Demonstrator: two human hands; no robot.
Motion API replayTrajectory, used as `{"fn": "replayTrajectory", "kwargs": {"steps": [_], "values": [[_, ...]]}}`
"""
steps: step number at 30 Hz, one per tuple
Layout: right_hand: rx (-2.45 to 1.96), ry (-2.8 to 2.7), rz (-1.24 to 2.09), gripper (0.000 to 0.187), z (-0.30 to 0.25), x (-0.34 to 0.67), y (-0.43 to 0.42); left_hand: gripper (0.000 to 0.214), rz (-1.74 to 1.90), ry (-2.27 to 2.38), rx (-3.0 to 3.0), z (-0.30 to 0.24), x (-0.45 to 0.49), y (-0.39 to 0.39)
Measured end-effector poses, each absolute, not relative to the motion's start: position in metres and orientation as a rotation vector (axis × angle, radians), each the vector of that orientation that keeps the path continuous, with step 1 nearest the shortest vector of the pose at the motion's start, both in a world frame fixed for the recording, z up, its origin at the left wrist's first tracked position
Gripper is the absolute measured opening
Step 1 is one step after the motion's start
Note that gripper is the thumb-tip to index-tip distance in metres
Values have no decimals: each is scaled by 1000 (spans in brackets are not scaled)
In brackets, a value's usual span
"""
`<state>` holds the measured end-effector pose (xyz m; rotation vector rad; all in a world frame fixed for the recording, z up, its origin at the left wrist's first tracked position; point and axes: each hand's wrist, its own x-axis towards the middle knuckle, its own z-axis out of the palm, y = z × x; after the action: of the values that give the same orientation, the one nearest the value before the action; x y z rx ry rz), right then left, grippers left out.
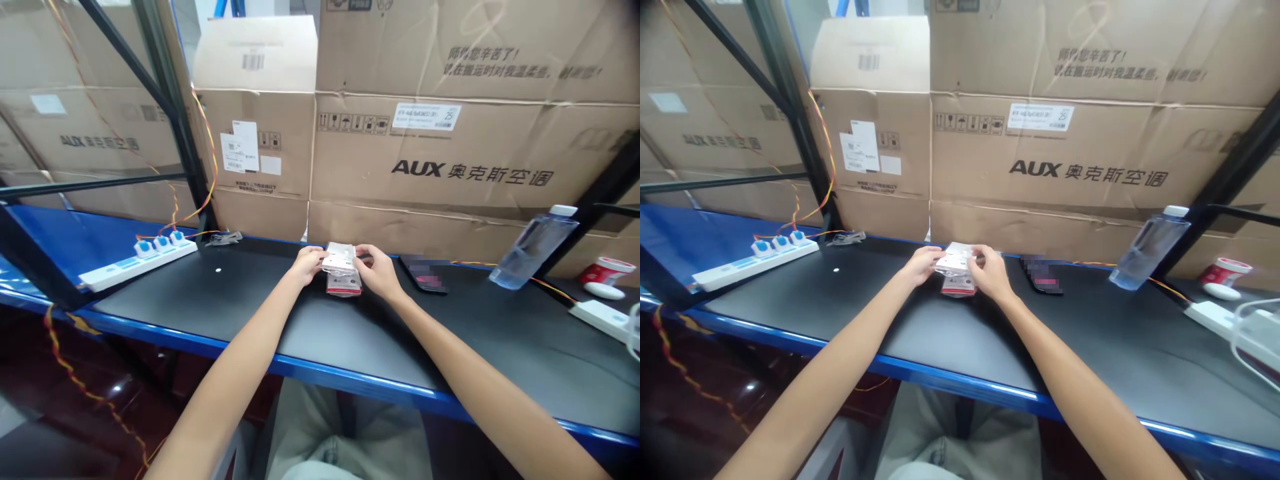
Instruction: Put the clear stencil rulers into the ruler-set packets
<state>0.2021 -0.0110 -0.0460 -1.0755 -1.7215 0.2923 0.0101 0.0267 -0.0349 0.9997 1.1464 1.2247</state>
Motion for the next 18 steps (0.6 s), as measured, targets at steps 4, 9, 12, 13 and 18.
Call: {"fn": "replayTrajectory", "kwargs": {"steps": [4, 9, 12, 13, 18], "values": [[-1084, -1722, 283, 27, -47, 203, -10, 27, 1261, 1103, 1001, -34, 10, 25], [-1119, -1747, 236, 30, -48, 204, -8, 33, 1247, 1112, 1071, -37, 11, 23], [-1145, -1769, 204, 30, -49, 206, -6, 36, 1226, 1124, 1123, -40, 11, 24], [-1154, -1775, 198, 30, -50, 207, -6, 37, 1222, 1128, 1139, -42, 12, 25], [-1186, -1800, 178, 33, -52, 209, -5, 31, 1209, 1158, 1221, -44, 11, 26]]}}
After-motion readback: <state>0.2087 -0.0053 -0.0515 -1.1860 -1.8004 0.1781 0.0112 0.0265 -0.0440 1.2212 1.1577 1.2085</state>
